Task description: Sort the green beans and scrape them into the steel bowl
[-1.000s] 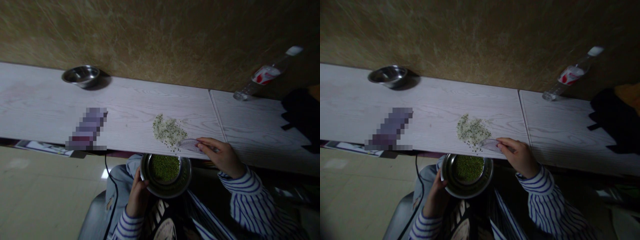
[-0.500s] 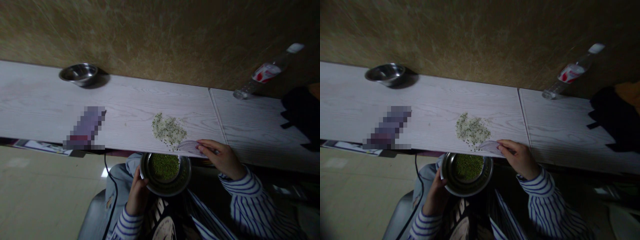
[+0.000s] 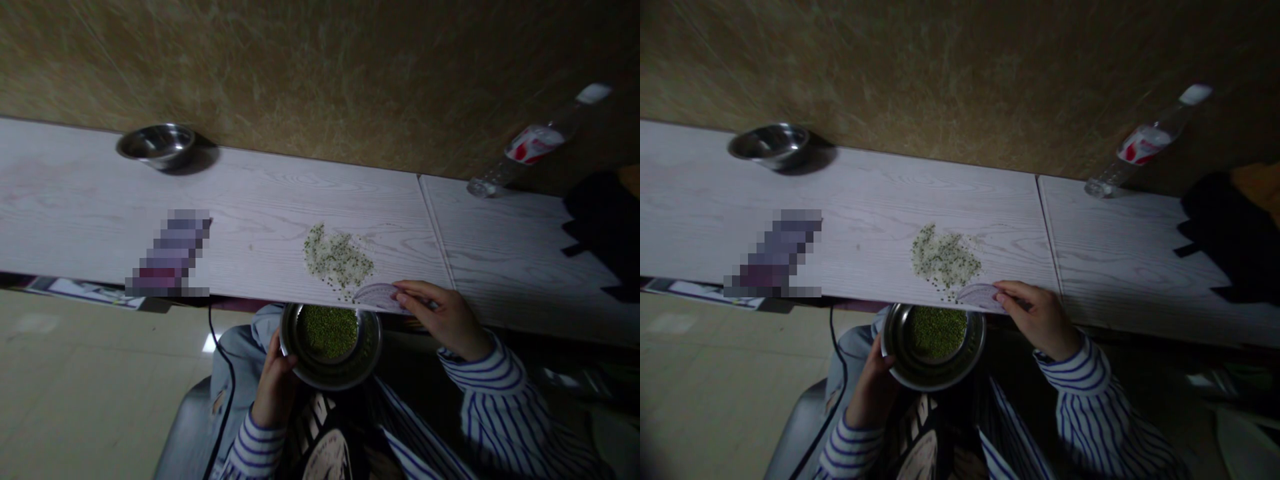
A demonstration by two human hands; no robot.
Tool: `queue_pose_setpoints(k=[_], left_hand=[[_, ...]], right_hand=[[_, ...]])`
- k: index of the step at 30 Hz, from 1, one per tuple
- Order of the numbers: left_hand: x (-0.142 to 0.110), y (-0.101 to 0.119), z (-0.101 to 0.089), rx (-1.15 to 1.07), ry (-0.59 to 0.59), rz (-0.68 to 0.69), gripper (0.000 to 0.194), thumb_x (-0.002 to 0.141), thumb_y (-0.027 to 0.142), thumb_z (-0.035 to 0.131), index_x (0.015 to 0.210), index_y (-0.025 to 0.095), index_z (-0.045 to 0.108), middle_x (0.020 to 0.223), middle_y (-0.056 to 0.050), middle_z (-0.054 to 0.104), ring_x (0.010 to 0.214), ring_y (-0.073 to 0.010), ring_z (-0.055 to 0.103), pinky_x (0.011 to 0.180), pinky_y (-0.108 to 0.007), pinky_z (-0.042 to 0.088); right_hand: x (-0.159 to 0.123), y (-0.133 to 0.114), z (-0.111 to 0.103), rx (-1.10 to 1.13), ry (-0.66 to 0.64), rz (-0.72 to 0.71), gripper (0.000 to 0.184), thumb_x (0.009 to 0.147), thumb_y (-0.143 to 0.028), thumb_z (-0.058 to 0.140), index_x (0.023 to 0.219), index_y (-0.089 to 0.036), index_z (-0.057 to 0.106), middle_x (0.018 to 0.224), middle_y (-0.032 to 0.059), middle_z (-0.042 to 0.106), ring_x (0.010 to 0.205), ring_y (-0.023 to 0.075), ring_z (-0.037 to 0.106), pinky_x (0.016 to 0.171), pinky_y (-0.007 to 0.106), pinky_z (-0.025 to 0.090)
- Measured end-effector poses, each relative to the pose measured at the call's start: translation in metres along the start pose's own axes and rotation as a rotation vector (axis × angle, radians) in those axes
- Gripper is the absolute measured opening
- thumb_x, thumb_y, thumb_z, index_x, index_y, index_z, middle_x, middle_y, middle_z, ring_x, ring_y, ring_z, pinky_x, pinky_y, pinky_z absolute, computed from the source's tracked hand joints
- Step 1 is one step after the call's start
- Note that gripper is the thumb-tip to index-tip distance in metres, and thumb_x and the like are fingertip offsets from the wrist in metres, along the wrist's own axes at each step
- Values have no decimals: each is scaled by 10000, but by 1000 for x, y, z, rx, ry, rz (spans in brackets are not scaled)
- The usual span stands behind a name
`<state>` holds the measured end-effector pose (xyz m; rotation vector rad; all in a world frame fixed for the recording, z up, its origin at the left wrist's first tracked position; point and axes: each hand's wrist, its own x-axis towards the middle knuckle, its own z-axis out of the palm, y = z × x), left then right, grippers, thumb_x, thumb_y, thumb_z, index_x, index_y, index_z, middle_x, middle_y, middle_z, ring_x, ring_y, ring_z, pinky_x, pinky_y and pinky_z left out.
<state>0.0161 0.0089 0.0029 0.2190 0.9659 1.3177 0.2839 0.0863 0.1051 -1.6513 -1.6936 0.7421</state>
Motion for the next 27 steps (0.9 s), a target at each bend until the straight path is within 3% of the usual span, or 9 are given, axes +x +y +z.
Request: queue_pose_setpoints(k=[13, 21, 27], left_hand=[[1, 1, -2, -9, -10, -12, 582, 662, 233, 735, 1241, 262, 683, 1204, -74, 727, 1254, -358, 572, 1025, -456, 473], [0, 1, -3, -8, -7, -13, 544, 666, 223, 730, 1207, 276, 702, 1168, -61, 738, 1142, -332, 632, 928, -434, 526], [-1, 0, -5, -10, -17, 5, 557, 703, 233, 708, 1256, 284, 679, 1240, -69, 712, 1228, -331, 587, 996, -433, 493]], right_hand=[[3, 2, 2, -22, 13, -19, 229, 818, -321, 662, 964, -204, 794, 911, 67, 809, 835, 234, 774, 807, 354, 638], [5, 0, 4, -9, 10, -46, 230, 821, -305, 660, 975, -201, 795, 927, 66, 809, 853, 226, 773, 810, 335, 637], [5, -5, 7, -5, -12, -83, 217, 823, -290, 660, 963, -202, 800, 918, 64, 810, 838, 217, 773, 796, 320, 635]])
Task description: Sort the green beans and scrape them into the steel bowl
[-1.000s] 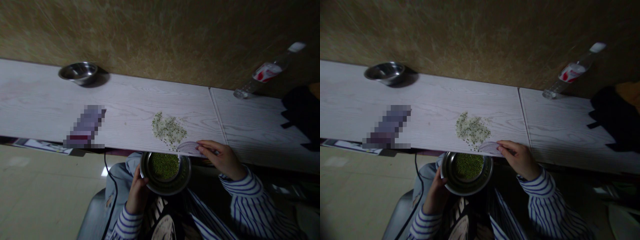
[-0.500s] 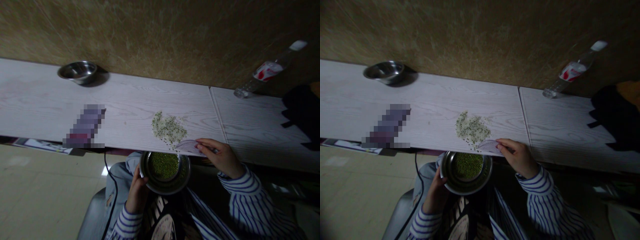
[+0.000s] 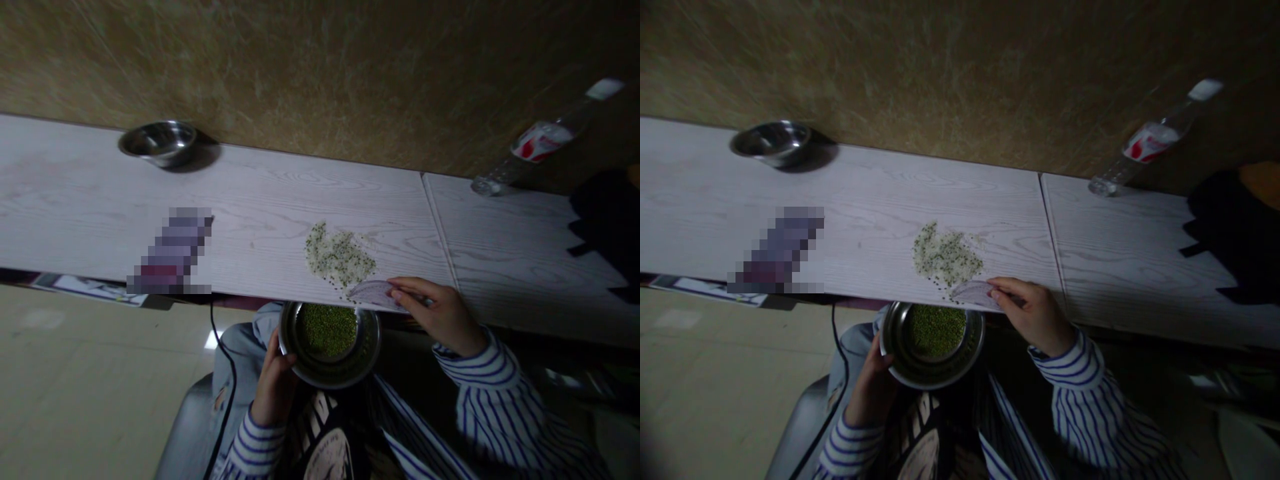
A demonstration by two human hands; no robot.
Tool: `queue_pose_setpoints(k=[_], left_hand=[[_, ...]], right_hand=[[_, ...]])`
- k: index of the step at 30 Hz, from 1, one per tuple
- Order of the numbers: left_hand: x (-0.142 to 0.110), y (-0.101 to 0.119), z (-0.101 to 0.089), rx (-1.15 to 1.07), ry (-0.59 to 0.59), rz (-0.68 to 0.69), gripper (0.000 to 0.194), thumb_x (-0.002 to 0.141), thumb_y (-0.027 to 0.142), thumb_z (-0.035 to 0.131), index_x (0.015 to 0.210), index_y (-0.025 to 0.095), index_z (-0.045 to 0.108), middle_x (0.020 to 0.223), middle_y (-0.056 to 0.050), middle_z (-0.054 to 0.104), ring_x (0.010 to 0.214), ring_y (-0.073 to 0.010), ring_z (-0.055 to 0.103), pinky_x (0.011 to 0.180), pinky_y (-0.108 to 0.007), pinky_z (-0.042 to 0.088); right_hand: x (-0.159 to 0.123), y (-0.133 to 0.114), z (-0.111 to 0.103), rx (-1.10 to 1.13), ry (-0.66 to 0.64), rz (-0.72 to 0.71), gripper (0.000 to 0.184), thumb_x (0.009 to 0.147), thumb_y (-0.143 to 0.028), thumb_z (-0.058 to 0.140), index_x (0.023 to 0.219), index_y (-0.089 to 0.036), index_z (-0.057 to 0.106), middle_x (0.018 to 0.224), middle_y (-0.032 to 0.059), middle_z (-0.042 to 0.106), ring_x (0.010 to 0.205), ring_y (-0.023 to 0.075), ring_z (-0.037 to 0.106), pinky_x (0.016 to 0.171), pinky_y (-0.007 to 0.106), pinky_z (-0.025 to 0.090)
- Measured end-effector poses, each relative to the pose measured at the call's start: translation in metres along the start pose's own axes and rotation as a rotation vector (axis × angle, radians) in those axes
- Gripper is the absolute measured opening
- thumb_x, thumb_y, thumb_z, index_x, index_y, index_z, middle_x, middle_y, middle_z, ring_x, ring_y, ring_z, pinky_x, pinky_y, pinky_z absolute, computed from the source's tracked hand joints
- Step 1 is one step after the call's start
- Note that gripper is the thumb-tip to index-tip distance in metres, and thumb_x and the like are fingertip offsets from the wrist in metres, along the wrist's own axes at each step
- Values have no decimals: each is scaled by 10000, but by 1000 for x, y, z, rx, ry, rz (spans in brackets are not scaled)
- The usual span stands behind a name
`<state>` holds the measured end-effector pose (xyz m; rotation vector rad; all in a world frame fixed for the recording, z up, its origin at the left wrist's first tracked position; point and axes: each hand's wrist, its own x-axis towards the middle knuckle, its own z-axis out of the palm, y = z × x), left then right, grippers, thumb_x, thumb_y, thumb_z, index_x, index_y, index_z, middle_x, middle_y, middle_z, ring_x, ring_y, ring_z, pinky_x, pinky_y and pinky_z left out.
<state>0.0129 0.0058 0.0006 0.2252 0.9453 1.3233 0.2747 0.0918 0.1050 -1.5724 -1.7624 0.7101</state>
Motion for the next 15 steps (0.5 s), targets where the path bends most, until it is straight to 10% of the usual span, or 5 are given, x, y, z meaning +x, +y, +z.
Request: queue_pose_setpoints(k=[15], left_hand=[[-1, 4, 5, -18, 20, -16, 566, 702, 172, 688, 1259, 273, 692, 1192, -59, 738, 1204, -328, 617, 978, -433, 514]], right_hand=[[6, 14, -4, -7, 57, 69, 250, 827, -323, 668, 999, -188, 789, 868, 76, 801, 765, 227, 767, 733, 347, 638]])
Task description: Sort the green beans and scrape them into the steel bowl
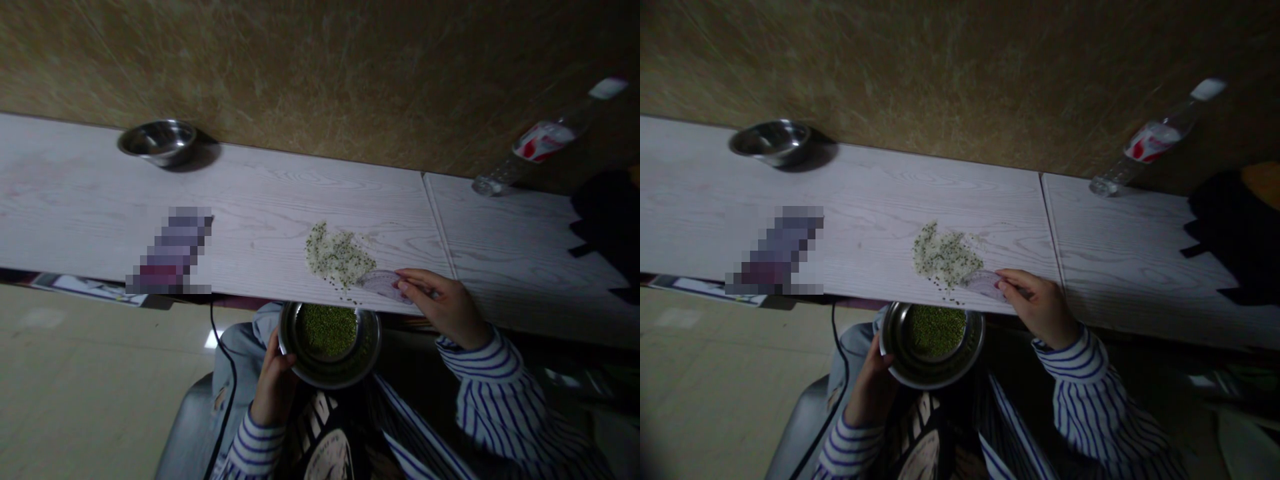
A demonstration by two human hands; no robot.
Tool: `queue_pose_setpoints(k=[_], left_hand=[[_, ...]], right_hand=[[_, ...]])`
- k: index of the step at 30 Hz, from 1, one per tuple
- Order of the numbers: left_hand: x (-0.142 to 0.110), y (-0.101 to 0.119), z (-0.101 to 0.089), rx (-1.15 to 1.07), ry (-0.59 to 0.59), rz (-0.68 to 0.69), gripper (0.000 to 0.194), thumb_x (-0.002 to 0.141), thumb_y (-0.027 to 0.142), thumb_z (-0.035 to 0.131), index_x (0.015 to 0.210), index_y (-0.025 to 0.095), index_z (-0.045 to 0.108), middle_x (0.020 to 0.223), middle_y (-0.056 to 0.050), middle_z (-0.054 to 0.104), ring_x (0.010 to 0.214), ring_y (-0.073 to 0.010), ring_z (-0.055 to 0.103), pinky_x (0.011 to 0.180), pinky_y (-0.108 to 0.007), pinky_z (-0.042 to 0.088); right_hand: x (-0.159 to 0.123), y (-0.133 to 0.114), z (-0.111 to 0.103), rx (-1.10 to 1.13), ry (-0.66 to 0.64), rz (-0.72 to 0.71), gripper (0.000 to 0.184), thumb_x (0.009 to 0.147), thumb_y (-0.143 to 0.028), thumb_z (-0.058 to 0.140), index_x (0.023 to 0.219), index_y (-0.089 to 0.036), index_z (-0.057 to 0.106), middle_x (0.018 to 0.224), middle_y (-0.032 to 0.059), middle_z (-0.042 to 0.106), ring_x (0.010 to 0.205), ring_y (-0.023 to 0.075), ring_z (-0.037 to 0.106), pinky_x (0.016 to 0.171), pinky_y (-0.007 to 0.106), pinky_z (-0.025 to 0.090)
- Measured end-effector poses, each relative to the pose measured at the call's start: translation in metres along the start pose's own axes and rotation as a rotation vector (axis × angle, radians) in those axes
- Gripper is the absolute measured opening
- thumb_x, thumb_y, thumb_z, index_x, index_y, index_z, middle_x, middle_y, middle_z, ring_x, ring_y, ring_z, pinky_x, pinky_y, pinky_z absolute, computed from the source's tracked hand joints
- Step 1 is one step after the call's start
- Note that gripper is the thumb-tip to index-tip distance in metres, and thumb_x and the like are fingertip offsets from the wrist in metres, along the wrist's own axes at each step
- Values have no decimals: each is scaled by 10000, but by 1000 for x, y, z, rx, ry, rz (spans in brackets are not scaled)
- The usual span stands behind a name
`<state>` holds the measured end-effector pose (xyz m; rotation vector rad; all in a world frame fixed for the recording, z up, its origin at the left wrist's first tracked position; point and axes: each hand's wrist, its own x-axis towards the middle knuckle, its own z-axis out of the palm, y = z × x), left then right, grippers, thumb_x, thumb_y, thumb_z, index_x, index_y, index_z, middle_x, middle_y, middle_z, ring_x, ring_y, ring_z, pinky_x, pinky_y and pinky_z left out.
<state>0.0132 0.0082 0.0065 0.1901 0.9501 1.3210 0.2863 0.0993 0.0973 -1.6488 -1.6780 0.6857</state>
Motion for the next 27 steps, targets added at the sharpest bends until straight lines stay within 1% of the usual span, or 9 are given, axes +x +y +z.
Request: queue_pose_setpoints(k=[3, 5, 8, 11, 15, 18, 21, 25, 27], left_hand=[[0, -1, -1, 4, 0, 13, 546, 697, 169, 694, 1233, 271, 707, 1153, -54, 746, 1189, -324, 622, 985, -428, 508], [0, -1, -2, 9, -4, 19, 530, 695, 180, 701, 1218, 269, 713, 1138, -54, 747, 1229, -327, 596, 1014, -424, 487], [1, -2, -4, 11, -15, 22, 546, 703, 191, 697, 1243, 275, 697, 1174, -57, 735, 1288, -334, 551, 1051, -433, 457], [1, -3, -6, 10, -31, 17, 577, 711, 207, 689, 1282, 288, 672, 1196, -61, 727, 1260, -343, 569, 1015, -446, 480], [2, -4, -8, 22, -29, 17, 605, 709, 218, 685, 1310, 285, 653, 1219, -65, 721, 1208, -332, 599, 974, -430, 501], [1, -2, -7, 27, -23, 11, 614, 708, 213, 689, 1317, 280, 648, 1237, -65, 717, 1193, -330, 608, 974, -439, 501], [0, 0, -4, 33, -7, 7, 586, 724, 196, 675, 1303, 279, 656, 1237, -59, 718, 1223, -328, 594, 1012, -461, 479], [-1, 3, 1, 32, 14, 26, 543, 694, 195, 688, 1233, 263, 696, 1193, -64, 731, 1280, -343, 555, 1063, -463, 442], [-1, 4, 2, 24, 15, 17, 535, 693, 189, 689, 1222, 265, 702, 1167, -62, 737, 1276, -347, 559, 1053, -462, 451]], right_hand=[[-1, -3, 4, 20, -16, -3, 247, 830, -318, 665, 1005, -193, 788, 886, 74, 803, 776, 221, 768, 725, 333, 638], [-1, -6, 6, 38, -18, -16, 242, 825, -306, 664, 998, -192, 789, 900, 75, 805, 805, 222, 770, 732, 326, 637], [0, -11, 8, 39, -35, -38, 235, 821, -293, 663, 984, -187, 793, 910, 76, 807, 828, 220, 771, 750, 318, 636], [-1, -13, 6, 11, -63, -61, 233, 823, -291, 663, 982, -184, 795, 914, 76, 809, 823, 215, 771, 786, 324, 632], [-2, -14, 6, -11, -70, -66, 227, 830, -297, 659, 973, -189, 797, 905, 73, 809, 816, 216, 769, 786, 331, 633], [-1, -15, 10, -6, -77, -69, 220, 835, -299, 659, 978, -203, 796, 905, 66, 809, 822, 217, 769, 802, 343, 632], [2, -14, 14, 6, -75, -73, 219, 837, -292, 658, 986, -209, 795, 929, 65, 809, 842, 221, 769, 829, 356, 628], [5, -8, 14, 29, -41, -45, 227, 832, -303, 665, 994, -207, 791, 920, 70, 807, 824, 225, 770, 777, 346, 637], [6, -4, 12, 44, -15, -24, 238, 829, -311, 668, 999, -195, 787, 902, 77, 806, 791, 224, 770, 732, 336, 639]])
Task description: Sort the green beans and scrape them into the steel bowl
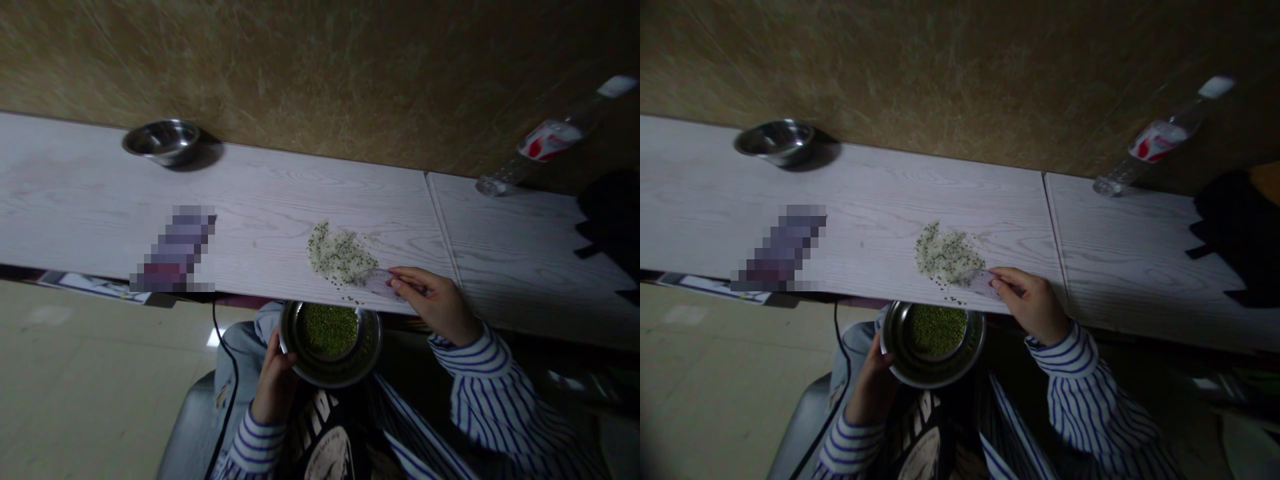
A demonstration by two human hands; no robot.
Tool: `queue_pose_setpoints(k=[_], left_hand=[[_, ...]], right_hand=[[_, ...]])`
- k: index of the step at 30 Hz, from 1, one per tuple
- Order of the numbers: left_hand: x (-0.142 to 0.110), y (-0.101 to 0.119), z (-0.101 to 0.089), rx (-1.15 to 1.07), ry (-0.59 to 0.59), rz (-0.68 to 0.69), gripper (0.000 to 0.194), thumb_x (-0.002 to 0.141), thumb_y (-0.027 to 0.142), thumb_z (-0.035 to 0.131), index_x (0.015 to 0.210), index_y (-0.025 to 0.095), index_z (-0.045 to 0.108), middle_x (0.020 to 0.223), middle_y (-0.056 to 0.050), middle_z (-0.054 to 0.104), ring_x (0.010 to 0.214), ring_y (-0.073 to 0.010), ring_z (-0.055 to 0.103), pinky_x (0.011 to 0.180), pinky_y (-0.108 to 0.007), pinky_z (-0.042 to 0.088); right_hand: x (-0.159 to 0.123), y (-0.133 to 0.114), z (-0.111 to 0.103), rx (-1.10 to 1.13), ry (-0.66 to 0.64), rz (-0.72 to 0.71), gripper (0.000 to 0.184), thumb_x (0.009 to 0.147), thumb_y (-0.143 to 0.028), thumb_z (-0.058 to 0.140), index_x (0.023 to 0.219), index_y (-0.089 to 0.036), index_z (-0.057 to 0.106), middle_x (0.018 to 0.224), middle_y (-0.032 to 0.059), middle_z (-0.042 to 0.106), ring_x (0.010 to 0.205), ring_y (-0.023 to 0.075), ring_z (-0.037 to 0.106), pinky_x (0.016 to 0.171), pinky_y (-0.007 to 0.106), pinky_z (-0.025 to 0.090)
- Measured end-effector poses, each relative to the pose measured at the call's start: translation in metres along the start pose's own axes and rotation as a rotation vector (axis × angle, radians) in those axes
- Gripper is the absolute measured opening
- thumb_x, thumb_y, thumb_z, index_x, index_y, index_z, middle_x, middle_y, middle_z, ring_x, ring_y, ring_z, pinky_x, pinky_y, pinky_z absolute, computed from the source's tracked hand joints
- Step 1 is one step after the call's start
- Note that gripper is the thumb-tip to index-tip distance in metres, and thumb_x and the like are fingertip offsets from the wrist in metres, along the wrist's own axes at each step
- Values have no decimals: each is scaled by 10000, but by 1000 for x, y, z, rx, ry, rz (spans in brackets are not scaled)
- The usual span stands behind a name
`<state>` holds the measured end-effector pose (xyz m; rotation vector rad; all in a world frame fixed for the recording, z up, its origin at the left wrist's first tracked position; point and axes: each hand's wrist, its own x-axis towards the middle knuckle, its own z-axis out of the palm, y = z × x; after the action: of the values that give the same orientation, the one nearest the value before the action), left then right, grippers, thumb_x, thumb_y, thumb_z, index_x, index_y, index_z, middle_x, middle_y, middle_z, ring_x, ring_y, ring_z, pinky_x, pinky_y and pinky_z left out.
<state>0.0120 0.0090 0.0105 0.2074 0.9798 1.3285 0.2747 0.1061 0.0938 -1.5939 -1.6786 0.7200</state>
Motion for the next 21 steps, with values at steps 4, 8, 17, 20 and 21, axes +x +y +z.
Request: queue_pose_setpoints(k=[4, 8, 17, 20, 21], left_hand=[[0, 0, -1, 0, 2, -23, 526, 719, 184, 671, 1236, 277, 693, 1195, -54, 731, 1229, -328, 589, 1008, -443, 478], [1, -1, -4, 9, -16, -11, 530, 707, 209, 692, 1233, 276, 692, 1214, -59, 724, 1221, -328, 585, 989, -424, 483], [0, 2, -3, -6, -16, -9, 537, 710, 208, 690, 1243, 278, 690, 1200, -63, 726, 1325, -345, 515, 1093, -454, 412], [0, 1, -3, -4, -17, -4, 514, 719, 198, 678, 1227, 275, 700, 1188, -58, 729, 1287, -327, 546, 1074, -442, 426], [0, 1, -3, -4, -17, -7, 511, 722, 198, 677, 1225, 281, 701, 1193, -54, 729, 1264, -321, 562, 1053, -435, 441]], right_hand=[[-1, 0, -2, 16, 7, 13, 254, 828, -317, 671, 1012, -185, 784, 891, 83, 803, 768, 224, 768, 724, 341, 641], [-3, -9, 3, -11, -29, -28, 220, 831, -298, 665, 983, -205, 794, 917, 73, 805, 849, 232, 768, 831, 370, 628], [1, 0, 6, 31, 14, 30, 258, 838, -320, 667, 1036, -198, 780, 939, 83, 803, 855, 238, 769, 818, 373, 635], [0, 1, 2, 44, 35, 35, 262, 837, -332, 675, 1035, -193, 777, 938, 88, 802, 843, 241, 771, 816, 383, 636], [0, 0, 2, 46, 37, 30, 258, 836, -334, 678, 1029, -195, 778, 939, 87, 802, 841, 241, 771, 817, 384, 636]])
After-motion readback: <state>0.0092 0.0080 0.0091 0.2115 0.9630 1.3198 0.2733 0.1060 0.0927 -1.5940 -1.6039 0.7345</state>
